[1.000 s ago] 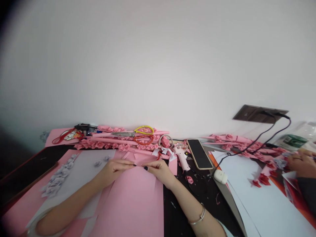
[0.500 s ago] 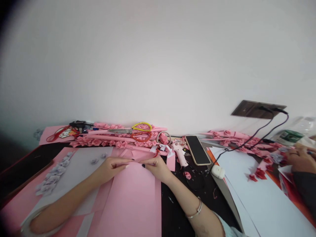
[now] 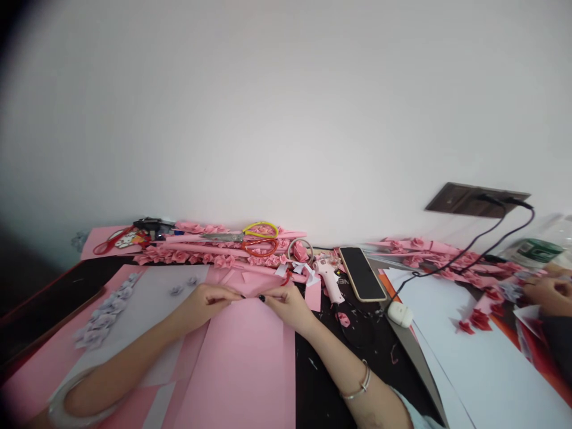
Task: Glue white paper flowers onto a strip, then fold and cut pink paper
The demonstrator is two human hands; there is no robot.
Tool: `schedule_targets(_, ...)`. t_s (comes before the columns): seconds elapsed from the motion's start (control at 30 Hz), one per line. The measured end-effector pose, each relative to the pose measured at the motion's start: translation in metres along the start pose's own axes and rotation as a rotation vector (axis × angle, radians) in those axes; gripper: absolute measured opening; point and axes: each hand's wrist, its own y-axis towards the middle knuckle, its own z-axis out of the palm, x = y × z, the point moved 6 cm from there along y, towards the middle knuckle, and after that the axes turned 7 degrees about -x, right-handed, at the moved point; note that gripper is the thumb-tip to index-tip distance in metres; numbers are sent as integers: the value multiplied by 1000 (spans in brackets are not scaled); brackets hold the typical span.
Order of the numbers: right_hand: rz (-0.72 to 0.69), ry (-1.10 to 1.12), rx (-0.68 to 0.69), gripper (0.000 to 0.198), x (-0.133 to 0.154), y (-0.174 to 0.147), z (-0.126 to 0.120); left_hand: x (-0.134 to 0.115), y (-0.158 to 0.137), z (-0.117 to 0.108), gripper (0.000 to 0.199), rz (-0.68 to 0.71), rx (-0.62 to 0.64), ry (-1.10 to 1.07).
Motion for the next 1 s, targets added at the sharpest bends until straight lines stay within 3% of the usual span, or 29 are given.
schedule_targets(0.17, -156, -228, -76, 21, 12, -5, 1, -10, -2, 0, 25, 96, 13, 106)
schedule_targets(0.37, -330, -441, -37, 22, 19, -8, 5, -20, -3, 5, 26, 251, 65, 234)
schedule_targets(0.57, -529, -778, 21, 24, 28, -15, 19, -25, -6, 13, 28, 317, 135, 330)
schedule_targets(0.77, -495, -962, 16, 29, 27, -24, 30, -28, -9, 23, 35, 301, 198, 431)
schedule_targets(1.0, -512, -1064, 15, 38, 23, -31, 37, -15, -16, 30, 45, 290, 194, 465)
